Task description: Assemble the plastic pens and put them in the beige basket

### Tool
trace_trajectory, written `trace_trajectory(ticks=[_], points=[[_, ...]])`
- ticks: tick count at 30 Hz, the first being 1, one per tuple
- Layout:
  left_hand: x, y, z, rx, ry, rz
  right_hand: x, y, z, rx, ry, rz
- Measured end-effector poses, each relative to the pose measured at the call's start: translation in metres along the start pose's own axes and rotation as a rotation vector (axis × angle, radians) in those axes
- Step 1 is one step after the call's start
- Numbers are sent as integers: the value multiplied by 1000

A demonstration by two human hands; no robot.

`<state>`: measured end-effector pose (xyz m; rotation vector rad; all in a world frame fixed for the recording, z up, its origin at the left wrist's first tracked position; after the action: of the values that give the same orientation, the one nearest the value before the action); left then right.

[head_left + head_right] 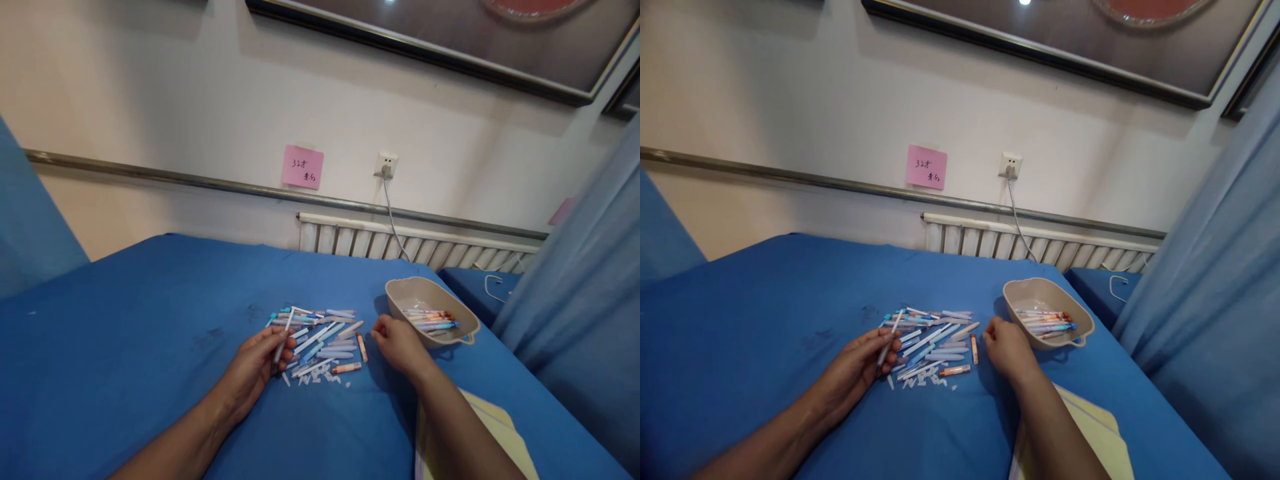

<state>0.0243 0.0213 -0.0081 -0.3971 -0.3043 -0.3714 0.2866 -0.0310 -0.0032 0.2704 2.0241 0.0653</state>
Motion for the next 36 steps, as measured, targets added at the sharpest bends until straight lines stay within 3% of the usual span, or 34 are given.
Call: trace_trajectory(ticks=[15,22,25,31,36], points=[[-3,3,-1,19,-28,12,30,-4,-11,-35,3,-177],[2,0,-6,-120,-51,-60,31,-5,-5,-37,41,-149],[6,-3,-7,-135,-50,-118,30,-2,-6,6,233,-53],[12,-9,-11,-120,50,-184,29,-7,-33,70,1095,-31],[15,-9,-13,-141,67,-201,31,-9,-38,97,1233,-22]])
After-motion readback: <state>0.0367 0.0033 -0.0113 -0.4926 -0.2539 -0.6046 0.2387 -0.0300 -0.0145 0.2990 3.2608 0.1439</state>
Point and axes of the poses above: each hand's wrist, its own y-axis towards the middle knuckle, its own x-axis out of the palm, z = x × y, the point moved 5 cm from there along y, towards the middle knuckle, and after that the axes turned 6 degrees about -x, right-handed, at the moved point
